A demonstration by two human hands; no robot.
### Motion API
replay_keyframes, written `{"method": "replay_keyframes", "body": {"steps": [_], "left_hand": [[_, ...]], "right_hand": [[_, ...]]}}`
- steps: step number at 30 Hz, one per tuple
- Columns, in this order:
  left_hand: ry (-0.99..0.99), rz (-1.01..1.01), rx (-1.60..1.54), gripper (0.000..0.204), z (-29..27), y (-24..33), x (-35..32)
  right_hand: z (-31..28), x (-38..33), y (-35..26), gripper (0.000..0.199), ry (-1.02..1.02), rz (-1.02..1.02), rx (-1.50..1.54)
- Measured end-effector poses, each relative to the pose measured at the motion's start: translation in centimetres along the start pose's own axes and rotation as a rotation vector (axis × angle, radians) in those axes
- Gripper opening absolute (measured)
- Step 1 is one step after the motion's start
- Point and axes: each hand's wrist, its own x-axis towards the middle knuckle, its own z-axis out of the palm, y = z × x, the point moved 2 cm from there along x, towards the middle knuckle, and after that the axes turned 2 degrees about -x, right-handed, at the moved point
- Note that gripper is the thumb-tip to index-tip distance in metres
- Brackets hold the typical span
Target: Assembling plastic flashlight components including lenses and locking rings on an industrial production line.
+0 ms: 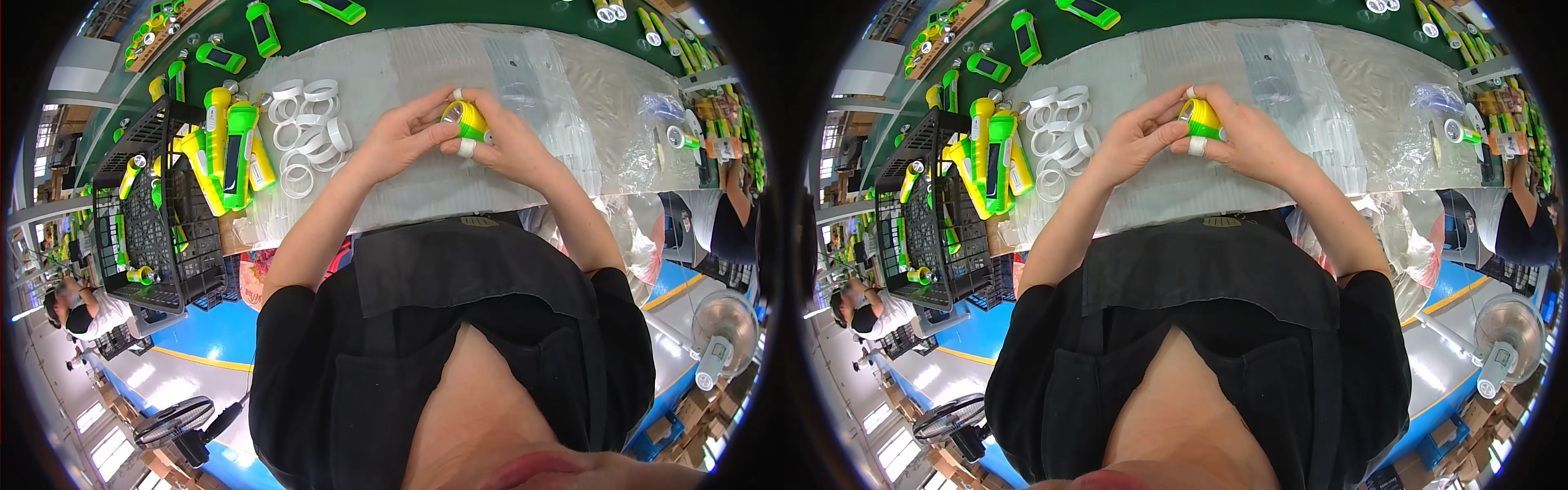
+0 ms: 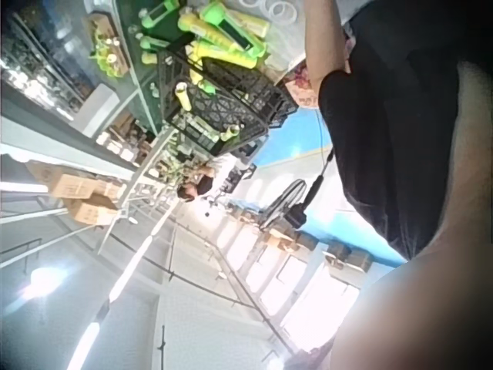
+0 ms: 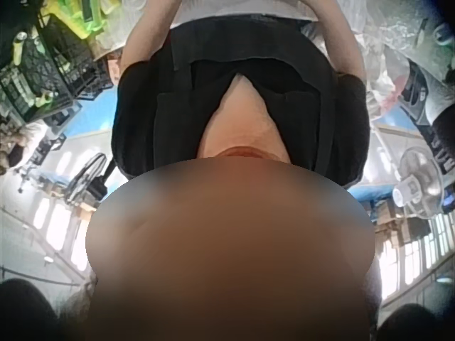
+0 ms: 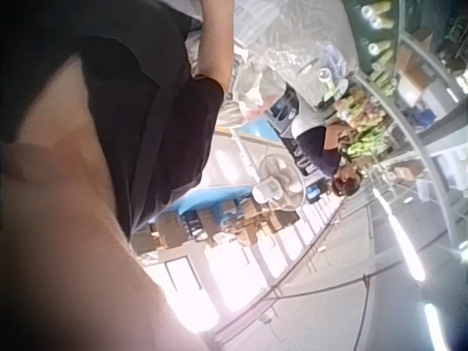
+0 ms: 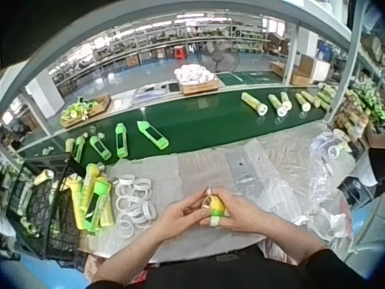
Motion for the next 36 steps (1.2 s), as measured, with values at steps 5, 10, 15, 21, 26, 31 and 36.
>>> {"method": "replay_keyframes", "body": {"steps": [5, 10, 15, 21, 26, 31, 36], "left_hand": [[-0.006, 0.024, 0.037, 0.059, -0.2, -0.5, -0.1], [0.038, 0.097, -0.026, 0.054, 0.3, -0.2, -0.3], [0.032, 0.235, 0.130, 0.052, 0.2, 1.6, -0.3], [-0.061, 0.473, 0.408, 0.044, 0.2, 4.7, -0.2], [-0.135, 0.510, 0.471, 0.036, 0.4, 6.5, -0.5], [-0.071, 0.638, 0.549, 0.036, 0.7, 6.8, -0.8], [-0.040, 0.829, 0.819, 0.040, 0.4, 8.0, -0.8]], "right_hand": [[-0.1, -0.1, -0.1, 0.068, -0.036, -0.005, -0.066], [-0.2, -0.2, -0.7, 0.067, 0.043, -0.009, 0.054], [-0.3, -0.4, -1.3, 0.061, 0.107, -0.096, 0.261], [0.5, -1.1, -2.3, 0.050, -0.075, 0.022, 0.706], [0.7, -1.7, -2.4, 0.068, -0.211, -0.032, 0.810], [0.8, -2.1, -3.3, 0.066, -0.190, -0.073, 0.868], [1.0, -2.1, -3.6, 0.057, -0.160, -0.077, 0.948]]}}
